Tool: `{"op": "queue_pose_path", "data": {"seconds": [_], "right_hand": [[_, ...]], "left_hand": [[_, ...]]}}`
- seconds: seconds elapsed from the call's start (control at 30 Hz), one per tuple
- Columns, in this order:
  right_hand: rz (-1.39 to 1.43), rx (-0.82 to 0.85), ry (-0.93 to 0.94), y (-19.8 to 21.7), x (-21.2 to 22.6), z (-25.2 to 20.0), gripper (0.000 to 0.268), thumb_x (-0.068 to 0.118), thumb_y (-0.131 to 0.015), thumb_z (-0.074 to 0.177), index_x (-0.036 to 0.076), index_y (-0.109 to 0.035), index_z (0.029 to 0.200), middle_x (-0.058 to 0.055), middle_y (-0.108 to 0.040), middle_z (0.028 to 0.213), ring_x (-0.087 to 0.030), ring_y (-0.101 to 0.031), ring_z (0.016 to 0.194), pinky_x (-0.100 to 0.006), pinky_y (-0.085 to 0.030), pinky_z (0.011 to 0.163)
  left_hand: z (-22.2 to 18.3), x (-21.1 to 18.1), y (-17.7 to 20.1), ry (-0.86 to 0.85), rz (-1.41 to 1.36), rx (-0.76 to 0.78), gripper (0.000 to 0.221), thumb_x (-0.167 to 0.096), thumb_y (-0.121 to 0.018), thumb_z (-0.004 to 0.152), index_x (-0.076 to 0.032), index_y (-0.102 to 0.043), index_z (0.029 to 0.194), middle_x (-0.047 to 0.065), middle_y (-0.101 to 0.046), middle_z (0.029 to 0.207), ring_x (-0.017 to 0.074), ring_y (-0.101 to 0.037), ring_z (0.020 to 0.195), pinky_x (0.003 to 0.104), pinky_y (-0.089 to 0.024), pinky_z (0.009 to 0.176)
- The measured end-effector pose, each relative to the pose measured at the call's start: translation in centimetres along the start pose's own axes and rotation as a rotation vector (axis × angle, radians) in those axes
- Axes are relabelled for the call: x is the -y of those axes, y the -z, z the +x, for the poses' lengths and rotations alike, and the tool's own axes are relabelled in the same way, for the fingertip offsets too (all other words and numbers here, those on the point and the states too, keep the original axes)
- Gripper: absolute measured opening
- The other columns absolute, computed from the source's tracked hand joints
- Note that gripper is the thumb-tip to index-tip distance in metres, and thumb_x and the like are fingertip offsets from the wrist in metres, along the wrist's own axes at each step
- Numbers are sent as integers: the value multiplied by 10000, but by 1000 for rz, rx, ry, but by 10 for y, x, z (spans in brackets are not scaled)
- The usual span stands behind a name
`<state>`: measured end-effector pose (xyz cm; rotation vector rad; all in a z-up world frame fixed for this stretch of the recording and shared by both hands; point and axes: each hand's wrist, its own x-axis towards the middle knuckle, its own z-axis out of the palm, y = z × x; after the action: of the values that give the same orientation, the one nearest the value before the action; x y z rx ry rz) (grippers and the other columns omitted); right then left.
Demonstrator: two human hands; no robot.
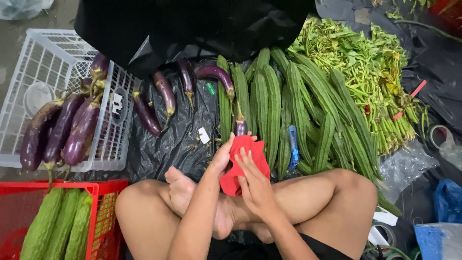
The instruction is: The person is cleaning eggplants by wiping them one by one with a red cloth while sitting on the floor.
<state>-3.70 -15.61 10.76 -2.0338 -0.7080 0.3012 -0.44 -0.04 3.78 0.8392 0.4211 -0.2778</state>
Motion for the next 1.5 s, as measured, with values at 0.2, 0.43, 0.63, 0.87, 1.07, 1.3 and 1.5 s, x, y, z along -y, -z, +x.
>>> {"op": "queue_pose_path", "data": {"seconds": [0.2,0.43,0.63,0.87,1.07,1.3,1.5], "right_hand": [[-21,-106,84,3,-9,32,449,139,-417,1041,93,-566,1461,-111,-399,1621,-383,-333,1474,-465,-382,1145],[5,-174,33,7,-37,54,463,139,-389,1053,77,-523,1492,-136,-444,1595,-371,-375,1465,-473,-387,1147],[-25,-225,115,-8,-66,49,452,166,-388,1061,92,-538,1480,-124,-463,1588,-348,-460,1418,-447,-439,1111],[-80,-182,240,-21,-61,38,428,274,-440,1039,116,-641,1382,-119,-592,1475,-333,-539,1360,-428,-481,1070],[31,-161,228,-30,-62,46,468,123,-697,875,107,-678,1342,-117,-622,1444,-334,-545,1358,-434,-469,1093],[150,-417,-37,-26,-97,58,348,7,-657,901,51,-733,1238,-198,-719,1246,-352,-662,1183,-466,-539,997],[251,-558,-176,-15,-96,67,241,79,-684,967,86,-749,1198,-119,-754,1209,-286,-689,1166,-407,-546,992]], "left_hand": [[-4,19,12,172,-402,-242,520,-496,-787,865,-55,-749,1138,140,-757,1017,215,-722,815,393,-598,814],[3,38,18,138,-197,-296,561,-545,-751,883,-70,-743,1181,135,-723,1105,226,-685,924,392,-551,886],[16,54,26,100,39,-370,612,-604,-710,904,-88,-736,1233,128,-682,1211,239,-640,1054,389,-495,972],[25,36,19,-164,-3,-490,382,-445,-665,989,-78,-770,981,86,-714,907,179,-642,843,325,-517,851],[75,104,95,-452,-23,-506,252,-303,-692,995,-61,-748,1033,118,-745,973,167,-665,882,342,-542,890],[29,55,28,-143,621,-456,475,-512,-625,990,-120,-751,1227,91,-751,1182,221,-685,1167,378,-512,1011],[15,51,4,-151,737,-343,290,-399,-650,979,-184,-802,1101,76,-782,995,218,-736,1012,366,-568,891]]}}
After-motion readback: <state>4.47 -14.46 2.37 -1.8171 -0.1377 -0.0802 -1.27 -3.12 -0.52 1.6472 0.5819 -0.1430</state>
